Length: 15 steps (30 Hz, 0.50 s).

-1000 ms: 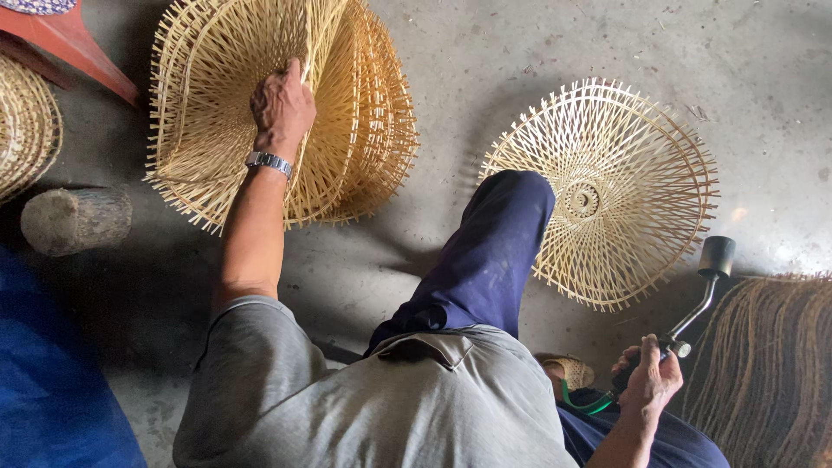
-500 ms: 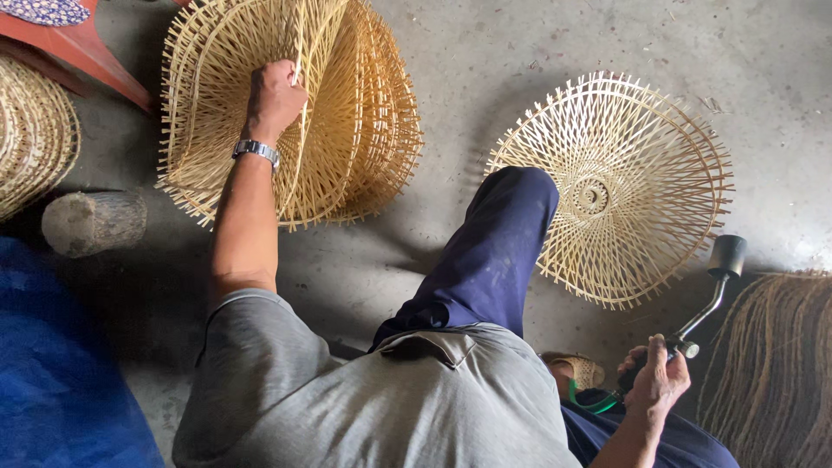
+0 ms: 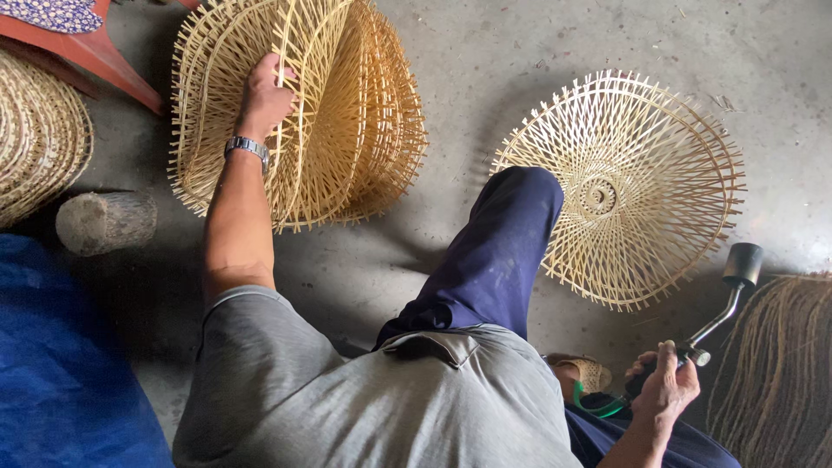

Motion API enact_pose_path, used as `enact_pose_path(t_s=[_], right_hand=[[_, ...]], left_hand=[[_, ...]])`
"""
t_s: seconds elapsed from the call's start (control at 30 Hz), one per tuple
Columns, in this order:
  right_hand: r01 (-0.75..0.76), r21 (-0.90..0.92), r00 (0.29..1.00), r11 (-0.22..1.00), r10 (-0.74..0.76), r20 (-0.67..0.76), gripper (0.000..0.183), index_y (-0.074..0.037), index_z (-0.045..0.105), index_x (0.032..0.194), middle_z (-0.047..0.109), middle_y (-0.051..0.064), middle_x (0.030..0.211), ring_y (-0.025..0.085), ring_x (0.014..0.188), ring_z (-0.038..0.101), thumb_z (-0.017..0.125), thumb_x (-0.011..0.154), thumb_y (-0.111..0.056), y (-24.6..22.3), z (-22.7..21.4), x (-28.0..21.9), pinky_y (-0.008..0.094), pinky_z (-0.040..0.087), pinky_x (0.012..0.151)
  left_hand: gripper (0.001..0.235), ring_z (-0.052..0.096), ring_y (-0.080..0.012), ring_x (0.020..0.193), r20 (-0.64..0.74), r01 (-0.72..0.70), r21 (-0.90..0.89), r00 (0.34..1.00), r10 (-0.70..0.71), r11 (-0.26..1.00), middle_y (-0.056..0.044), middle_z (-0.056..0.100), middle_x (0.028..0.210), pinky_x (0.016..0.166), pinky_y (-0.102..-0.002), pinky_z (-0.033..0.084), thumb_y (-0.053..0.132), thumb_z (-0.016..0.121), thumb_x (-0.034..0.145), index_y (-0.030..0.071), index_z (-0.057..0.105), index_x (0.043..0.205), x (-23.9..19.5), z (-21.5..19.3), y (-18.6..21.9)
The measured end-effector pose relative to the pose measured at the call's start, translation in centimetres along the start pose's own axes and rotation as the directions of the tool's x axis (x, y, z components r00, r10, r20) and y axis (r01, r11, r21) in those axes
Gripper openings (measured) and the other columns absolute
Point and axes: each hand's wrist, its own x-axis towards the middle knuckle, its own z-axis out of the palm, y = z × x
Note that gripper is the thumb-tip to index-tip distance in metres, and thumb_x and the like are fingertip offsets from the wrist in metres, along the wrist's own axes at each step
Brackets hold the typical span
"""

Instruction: The person uses a blowtorch to heat a woven bamboo basket, moving the flame along the rim and body of the basket. The person rotates the basket to apply heat evenly and then places it on a stack of similar baskets.

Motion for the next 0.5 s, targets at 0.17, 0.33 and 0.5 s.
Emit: enact_pose_path(t_s=[0.17,0.33,0.5], right_hand=[[-0.017,-0.005,1.000,1.000,0.017,-0.010,0.021,-0.005,0.054,0.102,0.059,0.008,0.076,0.014,0.056,0.054,0.063,0.113,-0.020,0.1,-0.2,0.0,0.026,0.045,0.048],[-0.004,-0.027,1.000,1.000,0.004,-0.016,0.019,-0.004,0.055,0.104,0.060,0.009,0.076,0.014,0.057,0.055,0.064,0.112,-0.020,0.2,-0.4,0.1,0.027,0.046,0.048],[-0.024,0.023,1.000,0.999,0.024,-0.018,0.017,-0.006,0.056,0.106,0.059,0.007,0.075,0.013,0.055,0.055,0.064,0.111,-0.020,0.1,-0.3,0.0,0.027,0.045,0.047]], left_hand=[[0.066,0.069,-0.0242,0.104,0.036,-0.016,-0.151,0.999,0.021,0.988,-0.015,0.053,0.147,0.076,-0.031,0.065,-0.020,0.041,0.085,0.008,0.046,0.144,-0.4,0.0,-0.8],[0.055,0.069,-0.0304,0.114,0.051,0.009,-0.283,0.999,0.006,0.959,-0.017,0.058,0.146,0.083,-0.037,0.062,-0.017,0.047,0.091,0.005,0.054,0.140,0.1,0.2,-2.9],[0.057,0.072,-0.0309,0.109,0.058,0.030,-0.399,0.998,-0.007,0.916,-0.016,0.061,0.143,0.082,-0.037,0.065,-0.016,0.054,0.089,0.007,0.051,0.141,0.8,0.8,-4.8]])
